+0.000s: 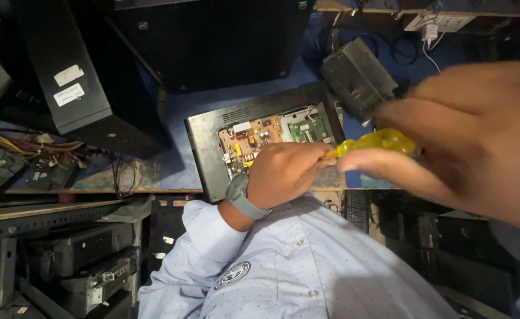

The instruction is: The person uses a yellow-handled screwdriver to tighten screws on the internal circuit board of a black electronic device. They then flip the device over and use a green-handled screwdriver to tighten screws on the back panel.

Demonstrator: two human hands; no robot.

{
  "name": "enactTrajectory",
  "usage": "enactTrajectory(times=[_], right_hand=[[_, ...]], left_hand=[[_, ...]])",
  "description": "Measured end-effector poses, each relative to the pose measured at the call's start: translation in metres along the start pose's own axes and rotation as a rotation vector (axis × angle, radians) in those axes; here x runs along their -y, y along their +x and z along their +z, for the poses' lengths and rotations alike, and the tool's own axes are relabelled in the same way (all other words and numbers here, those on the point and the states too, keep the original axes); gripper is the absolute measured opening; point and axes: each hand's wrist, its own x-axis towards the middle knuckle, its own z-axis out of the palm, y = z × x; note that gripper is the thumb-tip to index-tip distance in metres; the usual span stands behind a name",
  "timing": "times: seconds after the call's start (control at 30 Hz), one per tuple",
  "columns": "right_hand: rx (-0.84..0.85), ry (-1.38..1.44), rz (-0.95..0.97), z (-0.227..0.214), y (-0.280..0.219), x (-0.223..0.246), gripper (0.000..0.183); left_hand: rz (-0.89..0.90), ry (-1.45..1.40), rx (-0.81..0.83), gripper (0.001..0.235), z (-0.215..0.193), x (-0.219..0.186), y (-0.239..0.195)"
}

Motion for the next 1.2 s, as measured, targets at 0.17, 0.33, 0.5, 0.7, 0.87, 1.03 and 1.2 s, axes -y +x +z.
enactTrajectory(times=[0.17, 0.33, 0.5, 0.7, 0.87, 1.03, 1.2], right_hand=[[-0.157, 0.187, -0.339, -0.010, -0.001, -0.001, 0.051], [-0.097, 0.172, -0.189, -0.008, -0.003, 0.004, 0.045], [-0.107, 0.070, -0.129, -0.009, 0.001, 0.010, 0.037], [-0.262, 0.063, -0.039, -0.015, 0.004, 0.028, 0.029], [-0.287, 0.060, -0.002, -0.017, -0.001, 0.035, 0.028], [-0.257, 0.030, 0.000, -0.017, -0.008, 0.038, 0.032], [-0.173, 0.027, 0.031, -0.013, -0.022, 0.032, 0.030]], left_hand=[[-0.072, 0.014, 0.097, 0.023, -0.004, -0.001, 0.000], [-0.006, 0.028, -0.060, 0.022, -0.006, -0.004, 0.003], [-0.040, -0.010, -0.045, 0.019, -0.005, -0.002, 0.002], [-0.109, -0.045, 0.008, 0.017, -0.005, 0.001, 0.003], [-0.093, -0.063, 0.073, 0.017, -0.006, 0.004, 0.005], [-0.126, -0.097, 0.145, 0.017, -0.011, 0.004, 0.009], [-0.142, -0.049, 0.149, 0.021, -0.008, 0.000, 0.009]])
